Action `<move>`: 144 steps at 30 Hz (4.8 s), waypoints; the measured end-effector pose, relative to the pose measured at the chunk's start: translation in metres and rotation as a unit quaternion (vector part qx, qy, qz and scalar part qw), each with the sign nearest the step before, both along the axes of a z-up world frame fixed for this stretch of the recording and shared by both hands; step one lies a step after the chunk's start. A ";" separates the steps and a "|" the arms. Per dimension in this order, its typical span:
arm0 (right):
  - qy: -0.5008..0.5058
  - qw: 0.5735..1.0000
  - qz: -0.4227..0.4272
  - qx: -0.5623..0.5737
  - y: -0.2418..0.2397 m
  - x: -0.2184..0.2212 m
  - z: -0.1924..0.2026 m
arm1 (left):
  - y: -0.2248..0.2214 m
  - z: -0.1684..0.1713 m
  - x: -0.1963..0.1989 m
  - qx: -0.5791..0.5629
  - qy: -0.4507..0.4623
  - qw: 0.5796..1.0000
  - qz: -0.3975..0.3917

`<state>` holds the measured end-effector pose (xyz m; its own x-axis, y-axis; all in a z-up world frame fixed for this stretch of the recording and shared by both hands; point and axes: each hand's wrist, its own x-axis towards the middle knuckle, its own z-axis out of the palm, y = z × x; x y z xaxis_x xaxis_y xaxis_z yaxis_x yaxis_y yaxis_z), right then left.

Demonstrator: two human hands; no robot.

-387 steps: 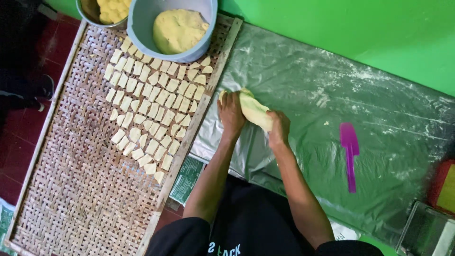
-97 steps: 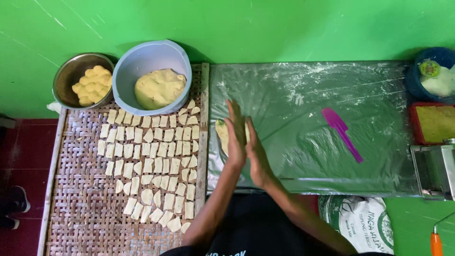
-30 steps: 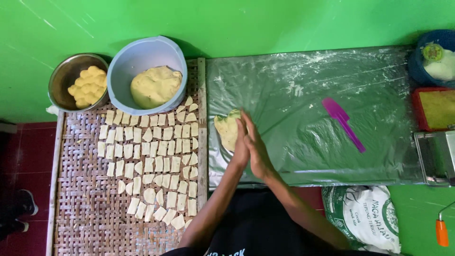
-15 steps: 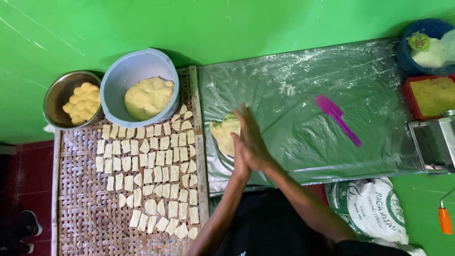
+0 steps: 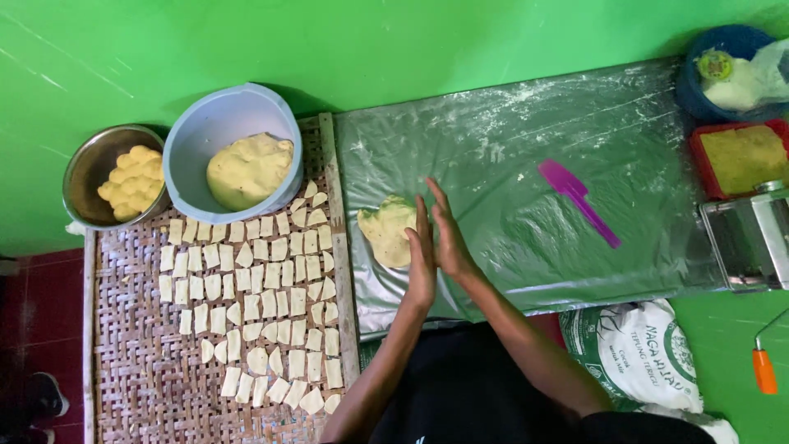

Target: Cutting dough into small pieces and rolling them into balls by hand on a plastic-covered floor.

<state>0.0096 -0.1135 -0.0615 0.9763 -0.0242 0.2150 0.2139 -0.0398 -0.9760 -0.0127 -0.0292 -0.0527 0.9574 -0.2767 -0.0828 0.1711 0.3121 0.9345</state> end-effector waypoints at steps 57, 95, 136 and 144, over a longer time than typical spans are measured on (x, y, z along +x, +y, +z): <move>0.067 0.998 0.021 0.004 -0.017 -0.011 0.056 | -0.045 0.021 0.007 -0.001 0.001 0.998 0.057; 0.046 0.998 -0.031 0.005 -0.011 -0.034 0.063 | -0.027 0.066 -0.003 0.109 0.131 0.985 -0.013; 0.032 0.997 -0.063 -0.007 -0.002 -0.027 0.034 | -0.019 -0.041 -0.002 -0.090 0.182 0.979 0.024; 0.044 0.991 -0.124 0.010 -0.029 -0.043 0.045 | 0.013 -0.015 0.017 -0.329 0.244 0.912 0.005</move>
